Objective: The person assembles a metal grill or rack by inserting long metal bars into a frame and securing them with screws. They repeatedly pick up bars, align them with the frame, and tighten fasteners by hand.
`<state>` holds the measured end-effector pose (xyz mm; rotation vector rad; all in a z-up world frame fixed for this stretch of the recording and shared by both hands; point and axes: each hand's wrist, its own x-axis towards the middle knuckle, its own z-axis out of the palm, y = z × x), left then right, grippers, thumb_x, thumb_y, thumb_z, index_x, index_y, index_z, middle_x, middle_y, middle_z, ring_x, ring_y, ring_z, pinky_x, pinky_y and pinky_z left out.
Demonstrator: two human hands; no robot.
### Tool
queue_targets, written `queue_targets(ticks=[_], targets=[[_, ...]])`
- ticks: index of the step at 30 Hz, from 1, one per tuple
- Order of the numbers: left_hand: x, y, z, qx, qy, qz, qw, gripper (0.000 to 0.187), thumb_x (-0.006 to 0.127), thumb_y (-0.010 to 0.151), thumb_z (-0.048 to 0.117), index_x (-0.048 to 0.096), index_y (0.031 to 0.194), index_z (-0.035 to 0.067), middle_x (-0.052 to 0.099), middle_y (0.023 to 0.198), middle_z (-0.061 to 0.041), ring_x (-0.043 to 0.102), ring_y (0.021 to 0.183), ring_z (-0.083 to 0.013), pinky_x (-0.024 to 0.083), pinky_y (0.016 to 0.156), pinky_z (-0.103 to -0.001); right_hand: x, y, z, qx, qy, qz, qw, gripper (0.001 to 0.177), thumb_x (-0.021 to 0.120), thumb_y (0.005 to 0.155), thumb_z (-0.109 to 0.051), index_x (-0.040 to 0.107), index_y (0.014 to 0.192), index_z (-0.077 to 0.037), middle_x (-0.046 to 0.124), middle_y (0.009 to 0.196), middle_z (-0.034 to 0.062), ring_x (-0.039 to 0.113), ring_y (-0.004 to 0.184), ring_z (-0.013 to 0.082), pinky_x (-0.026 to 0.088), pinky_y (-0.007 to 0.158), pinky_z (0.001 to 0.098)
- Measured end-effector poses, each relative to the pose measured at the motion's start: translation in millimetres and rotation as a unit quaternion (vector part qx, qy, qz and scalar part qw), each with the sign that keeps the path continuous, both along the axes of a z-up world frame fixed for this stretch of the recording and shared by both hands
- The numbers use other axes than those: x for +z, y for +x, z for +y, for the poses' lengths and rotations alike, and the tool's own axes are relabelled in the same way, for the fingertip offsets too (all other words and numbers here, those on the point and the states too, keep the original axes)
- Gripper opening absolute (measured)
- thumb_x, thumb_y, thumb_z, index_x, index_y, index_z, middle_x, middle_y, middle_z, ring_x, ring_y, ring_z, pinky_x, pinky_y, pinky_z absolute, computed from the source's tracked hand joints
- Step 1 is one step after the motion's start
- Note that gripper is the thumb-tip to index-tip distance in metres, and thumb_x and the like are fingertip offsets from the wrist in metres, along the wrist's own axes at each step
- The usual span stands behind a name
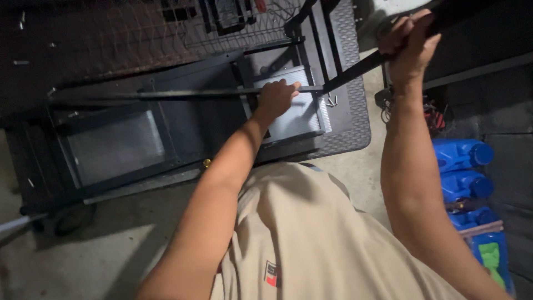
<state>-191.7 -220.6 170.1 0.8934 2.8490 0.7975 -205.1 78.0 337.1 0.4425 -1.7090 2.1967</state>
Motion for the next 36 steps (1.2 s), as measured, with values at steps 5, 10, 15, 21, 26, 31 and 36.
queue_targets(ticks=[5, 10, 15, 21, 26, 31, 36], targets=[[46.3, 1.2, 24.7, 0.004, 0.012, 0.031, 0.999, 0.027, 0.061, 0.099, 0.045, 0.069, 0.111, 0.022, 0.071, 0.088, -0.011, 0.071, 0.079, -0.0326, 0.055, 0.065, -0.049, 2.8, 6.3, -11.3, -0.016, 0.002, -0.004, 1.000, 0.046, 0.053, 0.118, -0.044, 0.042, 0.097, -0.005, 0.045, 0.071, 0.0082, 0.043, 0.056, 0.0181, 0.039, 0.054, 0.0329], [56.3, -8.8, 41.0, -0.004, 0.056, 0.025, 0.998, 0.034, 0.064, 0.099, 0.047, 0.065, 0.101, 0.013, 0.072, 0.090, -0.010, 0.072, 0.086, -0.0334, 0.056, 0.071, -0.049, 4.4, 3.9, -11.1, -0.011, 0.033, -0.001, 0.999, 0.046, 0.055, 0.120, -0.040, 0.045, 0.096, -0.004, 0.048, 0.072, 0.0089, 0.045, 0.058, 0.0186, 0.039, 0.056, 0.0315], [80.1, -6.4, 52.6, -0.026, 0.116, 0.107, 0.987, 0.030, 0.064, 0.094, 0.031, 0.067, 0.117, 0.013, 0.068, 0.088, -0.014, 0.071, 0.078, -0.0346, 0.053, 0.065, -0.049, -0.1, -0.8, -12.7, 0.015, 0.002, 0.004, 1.000, 0.038, 0.058, 0.118, -0.037, 0.047, 0.100, -0.005, 0.048, 0.072, 0.0069, 0.048, 0.058, 0.0182, 0.039, 0.056, 0.0316], [116.8, 4.8, 73.1, -0.005, 0.038, 0.100, 0.994, 0.021, 0.066, 0.096, 0.036, 0.070, 0.112, 0.024, 0.067, 0.083, -0.012, 0.070, 0.074, -0.0336, 0.053, 0.068, -0.048, -13.7, -2.4, -8.7, 0.031, -0.001, -0.028, 0.999, 0.023, 0.058, 0.117, -0.027, 0.049, 0.112, -0.007, 0.053, 0.084, 0.0042, 0.051, 0.066, 0.0132, 0.043, 0.062, 0.0276], [117.7, -0.5, 87.9, -0.022, 0.142, 0.140, 0.980, 0.025, 0.061, 0.100, 0.027, 0.065, 0.122, 0.016, 0.069, 0.093, -0.009, 0.069, 0.081, -0.0340, 0.053, 0.070, -0.047, -19.5, -11.3, -6.0, 0.072, -0.029, -0.021, 0.997, 0.018, 0.059, 0.117, -0.020, 0.047, 0.112, -0.008, 0.052, 0.083, 0.0031, 0.048, 0.067, 0.0123, 0.040, 0.059, 0.0262], [120.6, -1.6, 96.2, -0.036, 0.121, 0.135, 0.983, 0.026, 0.063, 0.102, 0.029, 0.066, 0.124, 0.017, 0.068, 0.088, -0.012, 0.069, 0.078, -0.0357, 0.053, 0.067, -0.048, -21.9, -10.6, -6.5, 0.072, -0.021, -0.045, 0.996, 0.017, 0.058, 0.114, -0.020, 0.048, 0.111, -0.007, 0.054, 0.079, 0.0020, 0.051, 0.067, 0.0118, 0.042, 0.062, 0.0273], [123.2, -6.5, 99.7, -0.058, 0.159, 0.103, 0.980, 0.030, 0.064, 0.102, 0.026, 0.064, 0.130, 0.017, 0.071, 0.090, -0.013, 0.070, 0.080, -0.0379, 0.056, 0.068, -0.048, -18.2, -8.7, -3.5, 0.092, 0.032, -0.005, 0.995, 0.031, 0.062, 0.114, -0.030, 0.049, 0.109, -0.003, 0.055, 0.085, 0.0027, 0.051, 0.075, 0.0119, 0.043, 0.071, 0.0272]])
